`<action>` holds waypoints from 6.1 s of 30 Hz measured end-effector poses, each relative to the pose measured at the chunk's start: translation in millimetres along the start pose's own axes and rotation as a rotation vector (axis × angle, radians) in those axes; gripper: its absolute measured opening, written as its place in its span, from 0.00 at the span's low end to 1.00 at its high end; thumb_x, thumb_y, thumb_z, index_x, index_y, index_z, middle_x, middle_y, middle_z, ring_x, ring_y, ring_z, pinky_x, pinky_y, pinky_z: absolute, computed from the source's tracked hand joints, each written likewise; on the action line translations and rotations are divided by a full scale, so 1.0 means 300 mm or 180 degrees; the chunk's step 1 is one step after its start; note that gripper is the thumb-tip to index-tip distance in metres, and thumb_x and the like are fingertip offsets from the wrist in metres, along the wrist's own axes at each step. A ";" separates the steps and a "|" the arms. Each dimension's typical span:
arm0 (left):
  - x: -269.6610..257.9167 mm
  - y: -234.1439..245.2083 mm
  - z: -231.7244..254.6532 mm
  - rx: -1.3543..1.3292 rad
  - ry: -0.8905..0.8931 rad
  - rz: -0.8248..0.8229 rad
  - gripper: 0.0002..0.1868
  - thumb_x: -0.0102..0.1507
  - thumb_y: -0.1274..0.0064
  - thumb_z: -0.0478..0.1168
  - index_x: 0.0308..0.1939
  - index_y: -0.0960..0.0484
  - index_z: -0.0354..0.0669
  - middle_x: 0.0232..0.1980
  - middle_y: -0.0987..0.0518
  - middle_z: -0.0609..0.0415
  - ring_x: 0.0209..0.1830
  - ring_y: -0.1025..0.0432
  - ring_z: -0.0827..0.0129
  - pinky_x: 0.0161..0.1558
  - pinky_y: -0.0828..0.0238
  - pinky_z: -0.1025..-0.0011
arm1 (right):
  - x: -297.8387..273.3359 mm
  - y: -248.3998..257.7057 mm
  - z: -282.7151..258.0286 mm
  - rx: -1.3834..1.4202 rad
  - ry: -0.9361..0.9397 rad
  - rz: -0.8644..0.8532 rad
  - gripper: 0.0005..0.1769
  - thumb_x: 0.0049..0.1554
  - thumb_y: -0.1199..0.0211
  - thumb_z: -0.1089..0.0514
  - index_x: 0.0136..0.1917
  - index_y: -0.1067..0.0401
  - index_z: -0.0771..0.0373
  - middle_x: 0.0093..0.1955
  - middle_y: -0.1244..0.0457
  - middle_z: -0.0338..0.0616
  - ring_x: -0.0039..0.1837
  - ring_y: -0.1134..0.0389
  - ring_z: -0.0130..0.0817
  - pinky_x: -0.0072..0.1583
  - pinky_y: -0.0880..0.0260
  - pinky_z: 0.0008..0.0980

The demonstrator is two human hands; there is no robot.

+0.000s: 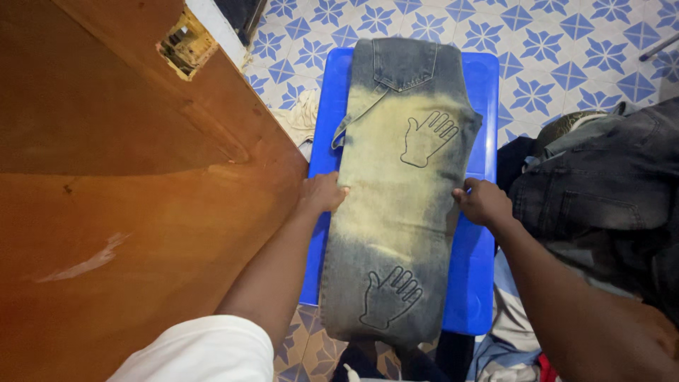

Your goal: The person picks up a pair of jeans, lays them out on a blue plastic surface, and folds them into a square by hand. The person then places the folded jeans onto a shelf inside a wooden closet.

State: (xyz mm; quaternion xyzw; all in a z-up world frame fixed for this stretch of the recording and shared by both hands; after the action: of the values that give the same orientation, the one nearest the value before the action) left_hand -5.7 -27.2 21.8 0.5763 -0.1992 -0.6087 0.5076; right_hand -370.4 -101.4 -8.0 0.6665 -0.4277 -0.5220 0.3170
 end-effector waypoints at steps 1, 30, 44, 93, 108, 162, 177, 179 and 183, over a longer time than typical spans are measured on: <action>0.002 0.008 0.005 -0.0053 0.0044 0.0056 0.29 0.62 0.47 0.60 0.61 0.23 0.46 0.62 0.23 0.39 0.63 0.29 0.45 0.62 0.34 0.50 | 0.002 0.009 -0.012 -0.0019 -0.0055 -0.0002 0.25 0.60 0.40 0.37 0.62 0.24 0.53 0.59 0.30 0.56 0.63 0.31 0.59 0.62 0.31 0.54; -0.386 -0.441 -0.136 -0.0301 0.0015 0.1025 0.23 0.61 0.40 0.51 0.53 0.17 0.40 0.76 0.37 0.36 0.73 0.38 0.44 0.69 0.40 0.52 | -0.153 -0.204 0.075 -0.0492 0.0542 -0.0197 0.26 0.50 0.30 0.34 0.58 0.18 0.45 0.88 0.68 0.53 0.86 0.65 0.54 0.74 0.51 0.68; -0.331 -0.375 -0.142 -0.1157 0.0339 0.1598 0.33 0.53 0.33 0.43 0.61 0.26 0.40 0.63 0.26 0.41 0.64 0.32 0.46 0.63 0.36 0.55 | -0.208 -0.183 0.011 -0.0450 0.0289 0.0086 0.22 0.53 0.34 0.35 0.53 0.16 0.48 0.87 0.61 0.51 0.85 0.57 0.50 0.72 0.42 0.62; -0.695 -0.495 -0.127 -0.0846 0.0198 0.0807 0.19 0.63 0.44 0.52 0.48 0.14 0.42 0.64 0.23 0.47 0.67 0.32 0.52 0.67 0.37 0.56 | -0.733 -0.426 0.125 0.0159 0.0603 0.1009 0.27 0.54 0.34 0.39 0.48 0.19 0.67 0.72 0.38 0.52 0.70 0.38 0.53 0.67 0.37 0.47; -0.576 -0.591 -0.084 -0.0529 -0.0149 0.1623 0.18 0.66 0.49 0.49 0.49 0.16 0.39 0.72 0.32 0.42 0.73 0.41 0.50 0.69 0.48 0.50 | -0.642 -0.365 0.127 0.0367 0.0119 0.0777 0.26 0.62 0.41 0.39 0.54 0.23 0.65 0.57 0.32 0.58 0.60 0.32 0.60 0.60 0.32 0.53; 0.172 -0.293 0.598 0.0105 -0.1258 0.1125 0.55 0.62 0.64 0.77 0.81 0.54 0.44 0.85 0.63 0.48 0.85 0.72 0.56 0.79 0.80 0.54 | 0.796 0.164 -0.025 0.4166 -0.0338 -0.0079 0.19 0.58 0.31 0.51 0.54 0.29 0.67 0.42 0.35 0.45 0.35 0.34 0.34 0.37 0.33 0.35; 0.151 -0.326 0.561 0.0664 -0.1116 0.1104 0.54 0.62 0.71 0.79 0.81 0.58 0.50 0.85 0.65 0.51 0.84 0.73 0.58 0.77 0.81 0.53 | 1.095 0.122 0.023 0.4788 -0.1106 0.0774 0.17 0.50 0.29 0.60 0.50 0.26 0.70 0.49 0.30 0.51 0.47 0.27 0.40 0.48 0.23 0.45; 0.132 -0.326 0.536 0.0671 -0.1105 0.1094 0.54 0.62 0.71 0.79 0.81 0.57 0.51 0.85 0.64 0.52 0.84 0.73 0.58 0.78 0.81 0.53 | 1.034 0.163 -0.024 0.3421 -0.1436 0.1424 0.22 0.48 0.21 0.55 0.47 0.25 0.74 0.47 0.30 0.53 0.46 0.27 0.37 0.47 0.27 0.39; 0.088 -0.338 0.486 0.0535 -0.1001 0.1094 0.53 0.62 0.68 0.78 0.81 0.55 0.51 0.84 0.63 0.52 0.84 0.71 0.57 0.77 0.79 0.52 | 0.911 0.230 -0.059 0.3291 -0.1451 0.1411 0.23 0.48 0.21 0.52 0.45 0.26 0.73 0.44 0.30 0.52 0.41 0.28 0.36 0.43 0.27 0.39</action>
State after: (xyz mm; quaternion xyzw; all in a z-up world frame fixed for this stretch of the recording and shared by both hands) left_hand -172.2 -58.5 -37.9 0.4723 -0.4208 -0.5770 0.5167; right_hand -345.5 -378.0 -59.5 0.5006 -0.8115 -0.2977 -0.0462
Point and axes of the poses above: each hand's wrist, its own x-axis towards the middle knuckle, its own y-axis out of the back of the hand, z = x × y, the point moved 1 cm from there along x, towards the middle knuckle
